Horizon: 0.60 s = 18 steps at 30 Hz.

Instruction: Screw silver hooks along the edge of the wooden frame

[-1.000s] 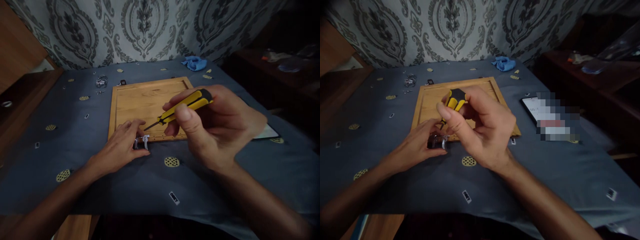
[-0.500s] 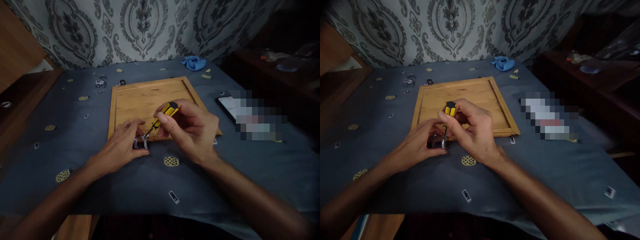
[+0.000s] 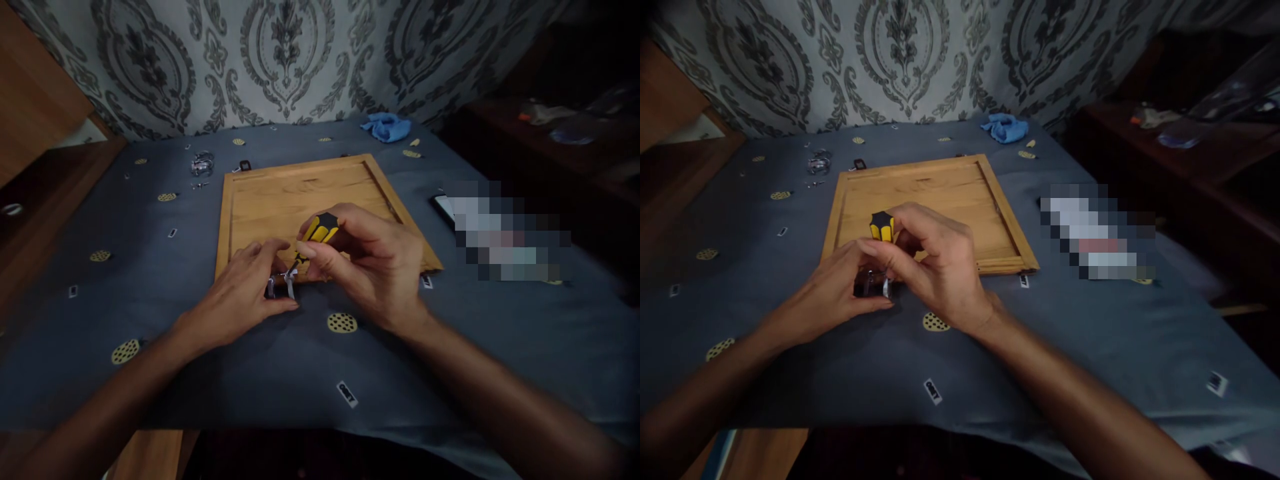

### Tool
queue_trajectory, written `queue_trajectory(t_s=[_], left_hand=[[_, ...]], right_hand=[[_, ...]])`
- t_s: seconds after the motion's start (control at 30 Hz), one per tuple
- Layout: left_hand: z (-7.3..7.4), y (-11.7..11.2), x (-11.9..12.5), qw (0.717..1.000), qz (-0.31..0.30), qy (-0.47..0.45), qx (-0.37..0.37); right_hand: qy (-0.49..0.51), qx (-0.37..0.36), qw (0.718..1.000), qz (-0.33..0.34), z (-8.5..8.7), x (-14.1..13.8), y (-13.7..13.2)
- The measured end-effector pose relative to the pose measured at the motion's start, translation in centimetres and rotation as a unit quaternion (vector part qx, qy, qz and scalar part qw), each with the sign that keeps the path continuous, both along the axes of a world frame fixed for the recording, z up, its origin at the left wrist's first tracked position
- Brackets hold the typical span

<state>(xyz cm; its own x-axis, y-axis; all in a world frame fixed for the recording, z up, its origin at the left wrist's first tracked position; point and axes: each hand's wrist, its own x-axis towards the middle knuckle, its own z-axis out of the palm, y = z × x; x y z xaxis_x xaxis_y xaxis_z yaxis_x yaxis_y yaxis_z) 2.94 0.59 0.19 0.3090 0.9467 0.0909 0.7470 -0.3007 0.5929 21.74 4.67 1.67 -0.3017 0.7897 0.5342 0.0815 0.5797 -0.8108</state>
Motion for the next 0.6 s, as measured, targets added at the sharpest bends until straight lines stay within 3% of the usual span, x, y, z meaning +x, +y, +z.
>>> queue_trajectory(t_s=[0.37, 0.6], left_hand=[[-0.2, 0.0, -0.1, 1.000, -0.003, 0.007, 0.002], [-0.1, -0.1, -0.1, 1.000, 0.006, 0.009, -0.013]], right_hand=[[-0.013, 0.027, 1.000, -0.007, 0.1, -0.4, -0.3], [0.161, 0.014, 0.981, -0.106, 1.4, 0.3, 1.0]])
